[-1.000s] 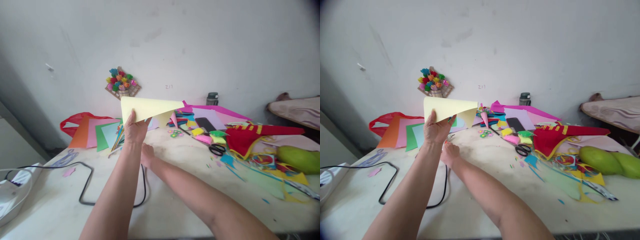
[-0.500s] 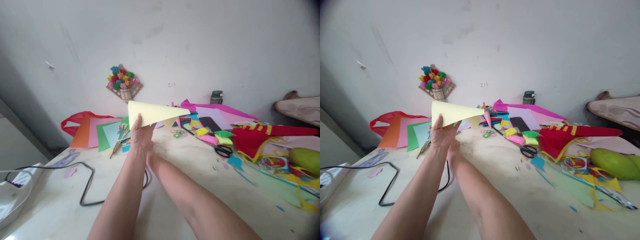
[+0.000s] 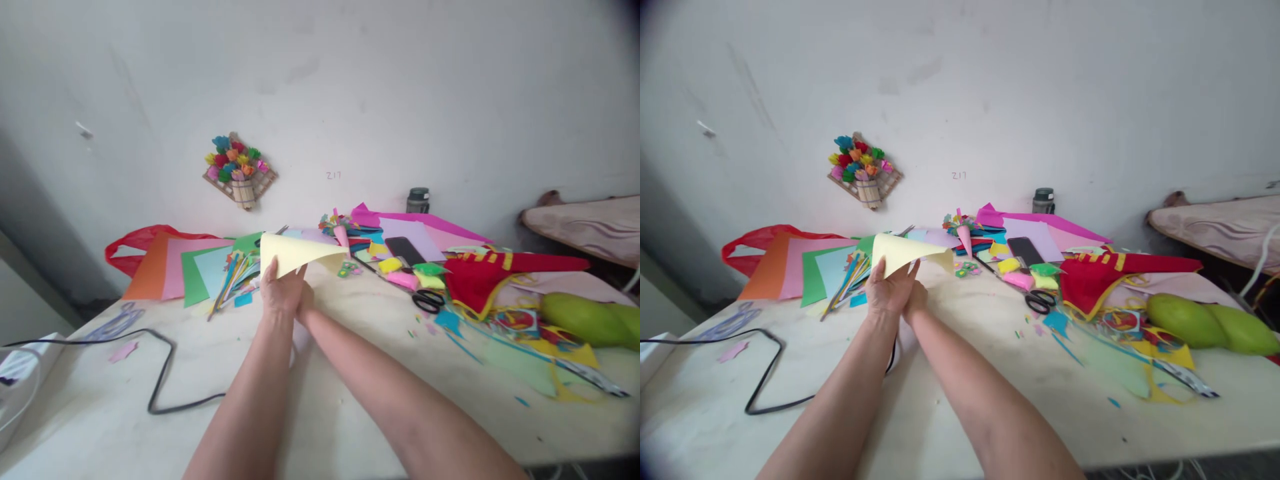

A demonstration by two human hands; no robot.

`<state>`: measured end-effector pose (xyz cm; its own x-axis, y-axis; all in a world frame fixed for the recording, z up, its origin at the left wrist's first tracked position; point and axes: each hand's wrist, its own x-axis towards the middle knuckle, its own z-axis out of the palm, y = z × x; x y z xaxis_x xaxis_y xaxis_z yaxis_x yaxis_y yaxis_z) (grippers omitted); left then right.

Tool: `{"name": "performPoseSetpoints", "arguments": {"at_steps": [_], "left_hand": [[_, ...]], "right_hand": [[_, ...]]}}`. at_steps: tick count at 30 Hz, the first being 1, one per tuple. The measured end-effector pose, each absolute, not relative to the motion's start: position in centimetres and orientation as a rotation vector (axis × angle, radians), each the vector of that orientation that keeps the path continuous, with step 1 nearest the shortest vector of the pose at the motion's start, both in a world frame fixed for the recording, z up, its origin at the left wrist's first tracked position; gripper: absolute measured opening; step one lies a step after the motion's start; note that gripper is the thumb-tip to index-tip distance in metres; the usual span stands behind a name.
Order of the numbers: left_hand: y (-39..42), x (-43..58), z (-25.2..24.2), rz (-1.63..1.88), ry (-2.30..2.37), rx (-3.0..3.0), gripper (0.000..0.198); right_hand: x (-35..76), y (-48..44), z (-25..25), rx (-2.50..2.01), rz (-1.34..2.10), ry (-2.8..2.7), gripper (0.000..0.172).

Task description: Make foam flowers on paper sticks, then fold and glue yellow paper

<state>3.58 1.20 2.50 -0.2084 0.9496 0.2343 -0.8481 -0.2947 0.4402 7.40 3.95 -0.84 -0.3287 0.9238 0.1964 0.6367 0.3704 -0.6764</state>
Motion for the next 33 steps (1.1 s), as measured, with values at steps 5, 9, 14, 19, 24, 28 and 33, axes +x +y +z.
{"name": "performPoseSetpoints", "arguments": {"at_steps": [5, 9, 14, 19, 24, 28, 33], "left_hand": [[0.0, 3.7, 2.1, 1.822, 0.31, 0.572, 0.022], [-0.5, 3.9, 0.7, 1.867, 0.438, 0.547, 0.022], [-0.4, 4.0, -0.6, 1.878, 0.58, 0.399, 0.023], [-0.5, 3.6, -0.8, 1.841, 0.675, 0.431, 0.026], [-1.1, 2.4, -1.5, 1.717, 0.817, 0.623, 0.025], [-2.5, 1.8, -1.7, 1.539, 0.845, 0.884, 0.033], [-4.0, 1.0, -1.2, 1.318, 0.852, 1.087, 0.052]], "right_hand": [[10.7, 4.9, -1.9, -1.402, 0.848, -1.865, 0.016], [13.6, 4.7, -2.1, -1.196, 1.147, -1.605, 0.013], [18.0, 3.9, -1.2, -0.924, 1.508, -1.377, 0.025], [21.0, 4.1, 0.0, -0.901, 1.484, -1.146, 0.061], [21.5, 4.8, 0.1, -0.961, 1.543, -1.068, 0.036], [21.9, 5.0, 0.6, -0.867, 1.546, -1.017, 0.027], [23.3, 5.1, 1.0, -0.772, 1.534, -1.073, 0.033]]}}
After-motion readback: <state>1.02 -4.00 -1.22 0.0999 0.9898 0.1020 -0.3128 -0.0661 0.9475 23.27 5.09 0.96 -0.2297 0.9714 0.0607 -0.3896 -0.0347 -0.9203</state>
